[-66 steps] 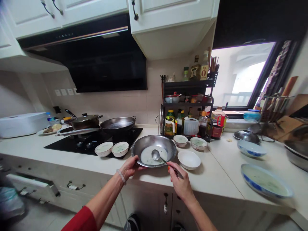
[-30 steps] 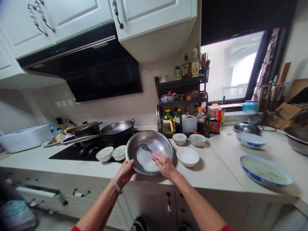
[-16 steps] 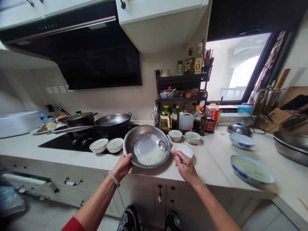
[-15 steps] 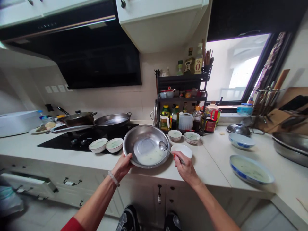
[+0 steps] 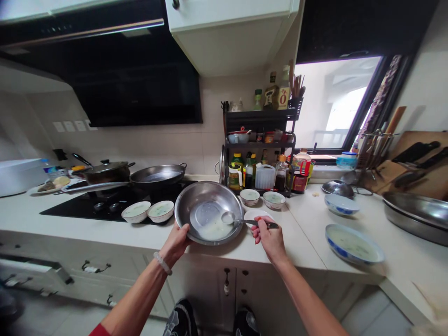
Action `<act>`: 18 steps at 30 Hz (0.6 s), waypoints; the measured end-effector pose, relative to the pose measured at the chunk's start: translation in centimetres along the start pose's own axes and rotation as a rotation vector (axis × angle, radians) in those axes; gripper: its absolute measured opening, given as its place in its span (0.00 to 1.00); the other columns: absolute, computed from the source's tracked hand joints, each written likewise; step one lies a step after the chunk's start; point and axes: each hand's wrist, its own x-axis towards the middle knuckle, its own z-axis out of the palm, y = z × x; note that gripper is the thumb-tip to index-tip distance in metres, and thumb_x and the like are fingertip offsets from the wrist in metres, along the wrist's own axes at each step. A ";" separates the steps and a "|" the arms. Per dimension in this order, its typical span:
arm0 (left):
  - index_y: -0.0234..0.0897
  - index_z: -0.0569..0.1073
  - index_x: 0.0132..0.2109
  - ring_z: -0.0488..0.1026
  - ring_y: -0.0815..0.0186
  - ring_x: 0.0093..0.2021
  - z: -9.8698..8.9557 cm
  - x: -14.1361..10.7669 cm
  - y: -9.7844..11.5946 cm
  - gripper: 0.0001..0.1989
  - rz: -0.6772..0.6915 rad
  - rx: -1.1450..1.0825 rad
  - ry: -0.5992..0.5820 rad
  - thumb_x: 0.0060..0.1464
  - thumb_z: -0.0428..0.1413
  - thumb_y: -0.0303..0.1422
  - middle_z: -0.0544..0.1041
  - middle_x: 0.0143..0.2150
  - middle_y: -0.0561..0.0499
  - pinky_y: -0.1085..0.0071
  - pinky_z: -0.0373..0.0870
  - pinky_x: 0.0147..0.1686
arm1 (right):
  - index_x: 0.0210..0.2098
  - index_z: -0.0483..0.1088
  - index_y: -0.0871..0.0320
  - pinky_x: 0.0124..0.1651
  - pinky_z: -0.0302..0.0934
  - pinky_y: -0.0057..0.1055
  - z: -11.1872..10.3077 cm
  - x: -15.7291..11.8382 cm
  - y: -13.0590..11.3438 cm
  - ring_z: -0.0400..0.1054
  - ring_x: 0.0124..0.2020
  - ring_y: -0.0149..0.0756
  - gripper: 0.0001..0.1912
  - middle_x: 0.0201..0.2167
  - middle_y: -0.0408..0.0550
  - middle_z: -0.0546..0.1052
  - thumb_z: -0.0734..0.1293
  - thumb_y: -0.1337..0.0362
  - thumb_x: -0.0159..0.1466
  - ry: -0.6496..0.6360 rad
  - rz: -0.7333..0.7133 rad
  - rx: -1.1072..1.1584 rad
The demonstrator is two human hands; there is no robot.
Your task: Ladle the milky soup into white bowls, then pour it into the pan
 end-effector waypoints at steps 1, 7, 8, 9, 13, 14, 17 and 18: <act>0.41 0.63 0.57 0.67 0.73 0.22 0.0 0.0 -0.1 0.27 0.007 -0.005 -0.002 0.48 0.51 0.21 0.71 0.27 0.57 0.76 0.70 0.24 | 0.31 0.72 0.61 0.13 0.57 0.24 0.0 0.0 -0.2 0.64 0.16 0.31 0.19 0.18 0.47 0.75 0.71 0.50 0.53 0.019 0.015 0.028; 0.44 0.61 0.59 0.66 0.74 0.22 0.0 -0.3 -0.1 0.31 0.022 -0.011 -0.004 0.46 0.51 0.21 0.73 0.32 0.55 0.76 0.68 0.25 | 0.29 0.72 0.62 0.13 0.53 0.22 -0.4 0.0 -1.0 0.63 0.15 0.29 0.19 0.17 0.48 0.74 0.73 0.52 0.48 0.064 0.069 0.114; 0.44 0.61 0.59 0.66 0.74 0.22 0.0 -0.4 0.0 0.32 0.020 -0.013 0.002 0.46 0.51 0.21 0.73 0.33 0.55 0.76 0.68 0.25 | 0.28 0.72 0.62 0.13 0.53 0.22 -0.5 0.0 -1.1 0.63 0.15 0.29 0.20 0.17 0.48 0.74 0.74 0.51 0.47 0.071 0.073 0.118; 0.44 0.61 0.59 0.66 0.74 0.22 0.1 -0.4 0.0 0.32 0.018 -0.012 0.007 0.46 0.51 0.21 0.73 0.33 0.55 0.77 0.68 0.25 | 0.28 0.72 0.62 0.13 0.53 0.22 -0.6 0.0 -1.3 0.63 0.15 0.29 0.20 0.17 0.48 0.74 0.74 0.51 0.47 0.078 0.077 0.122; 0.43 0.61 0.59 0.64 0.74 0.21 0.2 -0.7 -0.2 0.31 0.006 0.006 0.024 0.46 0.51 0.23 0.70 0.30 0.56 0.77 0.67 0.24 | 0.27 0.72 0.62 0.13 0.52 0.21 -1.2 -0.2 -2.5 0.62 0.15 0.29 0.21 0.16 0.49 0.74 0.75 0.51 0.44 0.113 0.094 0.157; 0.43 0.61 0.59 0.63 0.74 0.21 0.2 -0.7 -0.2 0.31 0.005 0.011 0.028 0.47 0.51 0.23 0.70 0.29 0.57 0.77 0.67 0.24 | 0.27 0.72 0.62 0.13 0.52 0.21 -1.5 -0.2 -2.9 0.62 0.15 0.28 0.21 0.16 0.49 0.74 0.76 0.51 0.44 0.124 0.097 0.167; 0.43 0.61 0.60 0.65 0.73 0.22 0.4 -0.9 -0.3 0.32 0.010 0.016 0.042 0.46 0.50 0.23 0.71 0.32 0.55 0.76 0.68 0.25 | 0.27 0.72 0.62 0.13 0.52 0.21 -2.6 -0.2 -4.1 0.62 0.15 0.28 0.21 0.17 0.49 0.74 0.76 0.53 0.43 0.168 0.097 0.182; 0.43 0.60 0.61 0.66 0.73 0.23 0.4 -0.9 -0.3 0.33 0.016 0.016 0.044 0.45 0.50 0.23 0.72 0.34 0.54 0.75 0.68 0.25 | 0.28 0.72 0.62 0.13 0.53 0.21 -3.1 -0.2 -4.4 0.63 0.15 0.28 0.21 0.17 0.49 0.74 0.76 0.53 0.43 0.187 0.092 0.178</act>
